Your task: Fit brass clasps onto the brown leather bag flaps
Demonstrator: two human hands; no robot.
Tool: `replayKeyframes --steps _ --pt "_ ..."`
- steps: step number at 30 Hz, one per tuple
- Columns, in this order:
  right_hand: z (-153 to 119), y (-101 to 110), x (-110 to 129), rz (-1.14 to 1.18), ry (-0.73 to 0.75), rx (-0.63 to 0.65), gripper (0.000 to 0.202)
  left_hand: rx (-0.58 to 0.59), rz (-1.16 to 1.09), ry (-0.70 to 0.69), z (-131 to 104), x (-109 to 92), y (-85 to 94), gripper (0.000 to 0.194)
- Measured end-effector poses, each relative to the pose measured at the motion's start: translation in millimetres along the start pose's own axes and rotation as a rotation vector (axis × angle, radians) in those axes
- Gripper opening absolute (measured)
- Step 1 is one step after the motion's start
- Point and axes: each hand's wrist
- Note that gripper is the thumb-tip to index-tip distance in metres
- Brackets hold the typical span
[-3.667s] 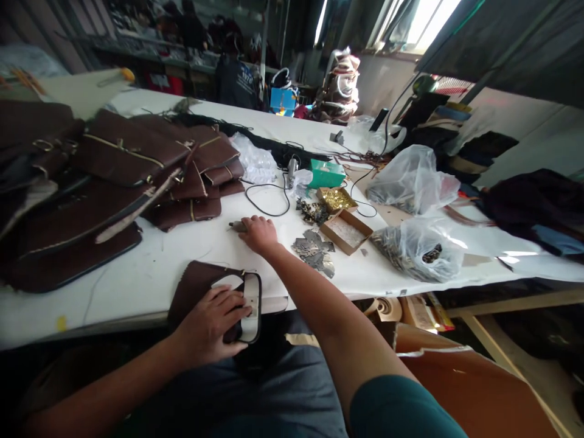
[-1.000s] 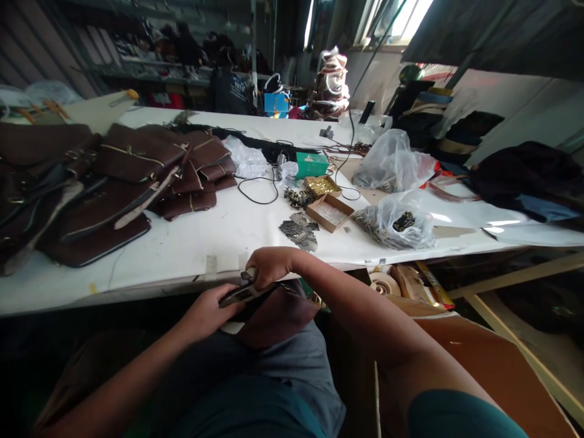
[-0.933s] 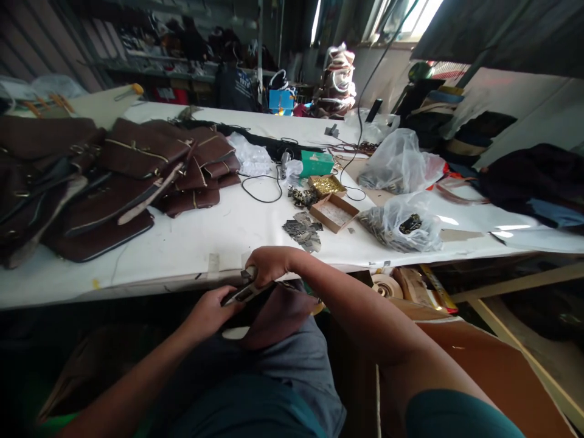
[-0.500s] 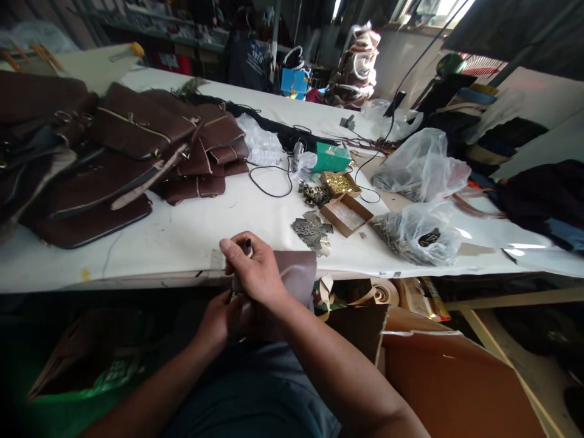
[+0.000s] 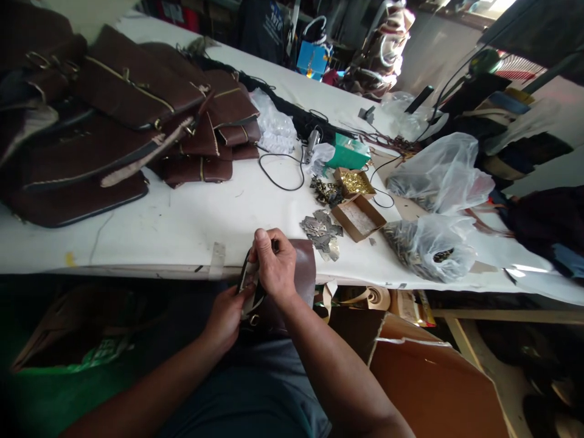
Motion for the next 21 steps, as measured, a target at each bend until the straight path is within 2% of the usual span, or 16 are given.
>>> replayKeyframes --steps 7,12,18,21 --pt "8 -3 1 0.128 0.023 -0.018 0.048 -0.022 -0.030 0.024 0 -6 -5.8 0.043" --pt "5 -2 -1 0.105 0.030 -0.004 0.047 -0.037 -0.018 0.020 2 -8 -8.4 0.044" --pt "-15 4 -12 0.094 0.200 0.143 0.040 -0.007 0.018 0.013 -2 -8 -10.1 0.041" --pt "-19 7 -14 0.066 0.217 0.174 0.040 0.028 0.067 -0.007 -6 -7 -11.5 0.041"
Point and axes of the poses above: each hand's wrist, its own z-axis towards the middle knuckle, its own y-axis out of the back of the hand, x = y × z, and after that the axes turned 14 degrees about x, right-handed
